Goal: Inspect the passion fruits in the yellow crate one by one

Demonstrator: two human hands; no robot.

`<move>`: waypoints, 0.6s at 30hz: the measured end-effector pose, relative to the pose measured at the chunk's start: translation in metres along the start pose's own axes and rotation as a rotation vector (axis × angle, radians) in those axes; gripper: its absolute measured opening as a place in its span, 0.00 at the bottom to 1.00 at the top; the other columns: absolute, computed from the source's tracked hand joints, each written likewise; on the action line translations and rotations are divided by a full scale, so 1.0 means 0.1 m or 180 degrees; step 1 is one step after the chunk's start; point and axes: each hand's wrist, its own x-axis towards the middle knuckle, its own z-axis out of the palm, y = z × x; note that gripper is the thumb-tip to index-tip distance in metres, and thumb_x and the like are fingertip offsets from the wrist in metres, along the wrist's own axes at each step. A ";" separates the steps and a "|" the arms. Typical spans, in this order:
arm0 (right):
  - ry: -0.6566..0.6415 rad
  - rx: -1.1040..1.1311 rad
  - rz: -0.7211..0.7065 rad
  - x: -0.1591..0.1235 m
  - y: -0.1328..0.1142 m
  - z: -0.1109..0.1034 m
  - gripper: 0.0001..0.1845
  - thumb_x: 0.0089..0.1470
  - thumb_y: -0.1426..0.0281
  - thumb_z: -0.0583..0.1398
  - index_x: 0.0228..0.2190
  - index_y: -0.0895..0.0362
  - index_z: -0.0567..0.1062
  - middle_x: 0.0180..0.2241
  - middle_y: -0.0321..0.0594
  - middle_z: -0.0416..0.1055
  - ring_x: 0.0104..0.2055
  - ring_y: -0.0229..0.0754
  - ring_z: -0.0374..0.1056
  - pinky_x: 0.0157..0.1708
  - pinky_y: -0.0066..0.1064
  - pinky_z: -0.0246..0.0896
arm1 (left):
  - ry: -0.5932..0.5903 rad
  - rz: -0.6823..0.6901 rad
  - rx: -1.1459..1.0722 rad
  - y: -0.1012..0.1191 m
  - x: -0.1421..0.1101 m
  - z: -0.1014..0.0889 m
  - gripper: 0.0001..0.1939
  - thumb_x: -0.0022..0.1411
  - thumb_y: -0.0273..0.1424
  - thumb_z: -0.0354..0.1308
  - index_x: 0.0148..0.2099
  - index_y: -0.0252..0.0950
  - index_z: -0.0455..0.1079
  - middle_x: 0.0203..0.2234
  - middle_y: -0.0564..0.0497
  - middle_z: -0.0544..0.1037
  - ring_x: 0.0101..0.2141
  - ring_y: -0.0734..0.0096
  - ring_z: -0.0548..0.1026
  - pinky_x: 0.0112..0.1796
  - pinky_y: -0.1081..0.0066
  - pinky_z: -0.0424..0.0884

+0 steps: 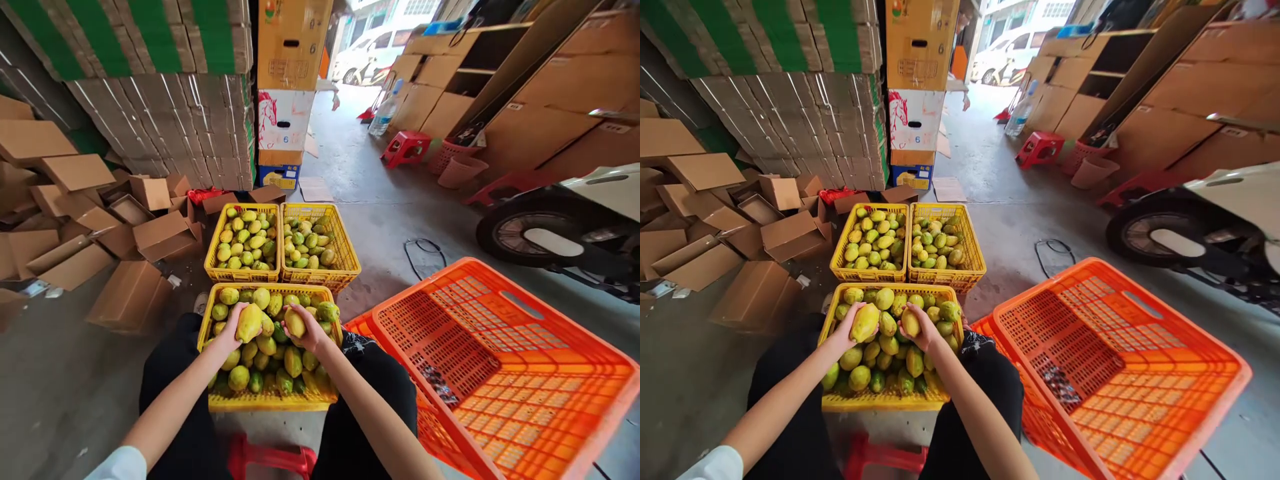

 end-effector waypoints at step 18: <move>-0.0061 0.0456 0.0431 0.17 -0.07 0.13 0.10 0.57 0.65 0.66 0.34 0.58 0.75 0.27 0.38 0.76 0.27 0.38 0.73 0.28 0.27 0.71 | -0.0063 0.0104 0.0012 -0.13 0.21 0.00 0.10 0.62 0.29 0.68 0.45 0.37 0.72 0.29 0.49 0.78 0.29 0.62 0.81 0.37 0.60 0.81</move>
